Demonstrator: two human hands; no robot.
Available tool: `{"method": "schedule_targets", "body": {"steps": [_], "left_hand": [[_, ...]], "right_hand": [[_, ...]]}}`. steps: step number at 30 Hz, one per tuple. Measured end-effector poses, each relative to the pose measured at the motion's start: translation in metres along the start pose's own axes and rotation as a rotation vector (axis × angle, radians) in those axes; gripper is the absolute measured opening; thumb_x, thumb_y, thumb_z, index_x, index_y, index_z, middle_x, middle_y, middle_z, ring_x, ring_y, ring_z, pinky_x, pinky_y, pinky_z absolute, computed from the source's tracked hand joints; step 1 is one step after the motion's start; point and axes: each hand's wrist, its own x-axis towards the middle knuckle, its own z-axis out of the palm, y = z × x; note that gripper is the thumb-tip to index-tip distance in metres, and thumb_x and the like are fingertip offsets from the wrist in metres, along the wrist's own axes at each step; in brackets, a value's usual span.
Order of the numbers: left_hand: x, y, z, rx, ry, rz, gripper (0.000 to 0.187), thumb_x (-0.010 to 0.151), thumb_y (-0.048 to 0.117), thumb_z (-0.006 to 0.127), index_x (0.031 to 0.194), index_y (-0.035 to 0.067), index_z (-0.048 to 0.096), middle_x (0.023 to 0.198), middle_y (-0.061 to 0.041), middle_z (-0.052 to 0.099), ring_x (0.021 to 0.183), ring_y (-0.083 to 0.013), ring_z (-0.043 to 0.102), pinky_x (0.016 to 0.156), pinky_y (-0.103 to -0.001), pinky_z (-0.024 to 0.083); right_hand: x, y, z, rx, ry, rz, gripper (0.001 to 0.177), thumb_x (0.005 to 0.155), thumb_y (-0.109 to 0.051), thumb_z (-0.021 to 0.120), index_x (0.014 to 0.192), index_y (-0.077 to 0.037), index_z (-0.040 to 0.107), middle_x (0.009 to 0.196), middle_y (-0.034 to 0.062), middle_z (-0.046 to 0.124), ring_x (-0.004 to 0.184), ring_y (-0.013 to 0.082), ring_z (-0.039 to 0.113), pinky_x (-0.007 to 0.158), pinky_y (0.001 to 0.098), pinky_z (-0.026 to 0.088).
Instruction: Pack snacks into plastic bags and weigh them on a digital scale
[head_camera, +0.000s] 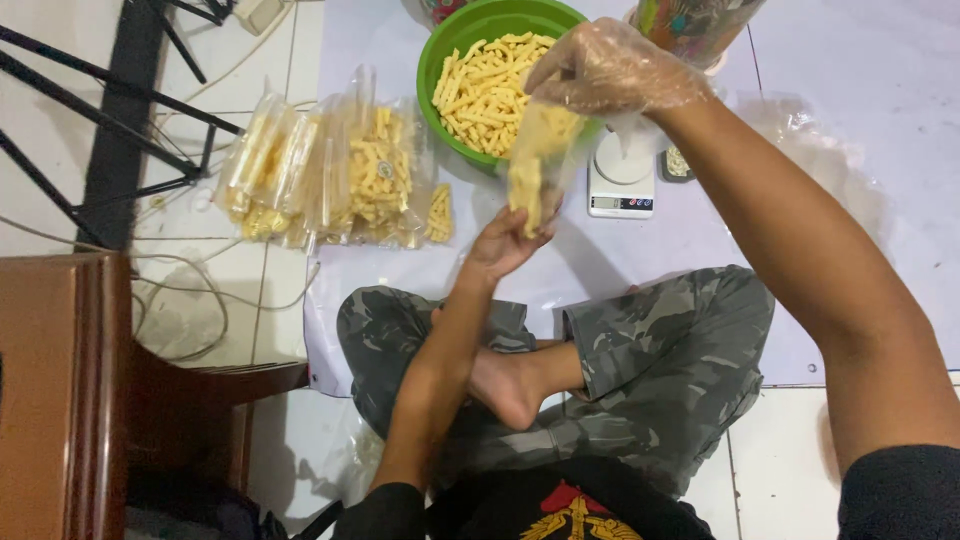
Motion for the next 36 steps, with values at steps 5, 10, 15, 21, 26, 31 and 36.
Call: {"method": "schedule_targets", "body": {"steps": [5,10,15,21,26,31,36], "left_hand": [[-0.003,0.034,-0.034,0.259,-0.102,-0.12,0.062,0.087,0.0,0.081,0.136,0.005,0.044,0.131,-0.02,0.058,0.116,-0.0416,0.067,0.086,-0.052,0.066],[0.004,0.044,-0.058,0.089,-0.091,-0.075,0.069,0.093,0.044,0.074,0.148,0.011,0.048,0.144,-0.021,0.053,0.128,-0.0364,0.058,0.099,-0.059,0.056],[0.012,0.05,-0.056,0.26,0.244,0.028,0.055,0.096,0.055,0.061,0.138,0.018,0.057,0.12,-0.009,0.065,0.108,-0.0252,0.066,0.076,-0.046,0.064],[0.015,0.053,-0.023,0.131,0.197,0.174,0.068,0.085,0.065,0.07,0.131,0.017,0.059,0.115,-0.011,0.067,0.108,-0.0303,0.066,0.081,-0.053,0.06],[0.04,0.047,-0.044,0.142,0.047,0.395,0.079,0.083,0.06,0.08,0.141,0.014,0.052,0.121,-0.009,0.071,0.095,-0.0235,0.077,0.071,-0.049,0.066],[0.043,0.038,-0.077,-0.011,0.057,0.34,0.057,0.084,0.063,0.076,0.116,0.015,0.073,0.109,-0.007,0.076,0.096,-0.026,0.074,0.081,-0.044,0.063],[0.037,0.046,-0.055,-0.083,-0.04,0.451,0.048,0.089,0.052,0.079,0.11,0.01,0.071,0.11,0.0,0.072,0.101,-0.0227,0.076,0.082,-0.048,0.066]], "right_hand": [[0.014,0.017,0.03,-0.039,0.011,-0.331,0.027,0.091,-0.016,0.081,0.118,-0.014,0.079,0.11,0.0189,0.074,0.087,0.0266,0.074,0.073,0.0385,0.063],[0.022,0.025,0.053,0.103,0.093,-0.38,0.013,0.092,-0.008,0.082,0.104,-0.009,0.082,0.099,0.0103,0.078,0.085,0.0204,0.075,0.073,0.0325,0.06],[0.041,0.033,0.061,0.09,0.221,-0.385,0.012,0.099,-0.007,0.077,0.109,-0.004,0.082,0.099,0.0129,0.079,0.082,0.0203,0.075,0.071,0.0334,0.059],[0.064,0.06,0.012,0.136,-0.12,-0.09,0.052,0.09,-0.045,0.072,0.133,-0.015,0.071,0.113,0.0107,0.074,0.095,0.0256,0.071,0.078,0.0399,0.059],[0.098,0.123,0.052,0.311,0.037,0.382,0.017,0.111,-0.015,0.047,0.116,-0.008,0.061,0.106,0.0108,0.064,0.084,0.0226,0.064,0.068,0.0316,0.056],[0.117,0.135,0.13,0.173,-0.062,0.395,0.047,0.093,-0.014,0.076,0.137,-0.012,0.06,0.127,0.0177,0.065,0.111,0.0342,0.062,0.097,0.0504,0.049],[0.125,0.14,0.183,0.113,-0.124,0.274,0.048,0.098,-0.018,0.067,0.145,-0.017,0.058,0.147,0.019,0.042,0.11,0.0327,0.058,0.101,0.0504,0.049]]}}
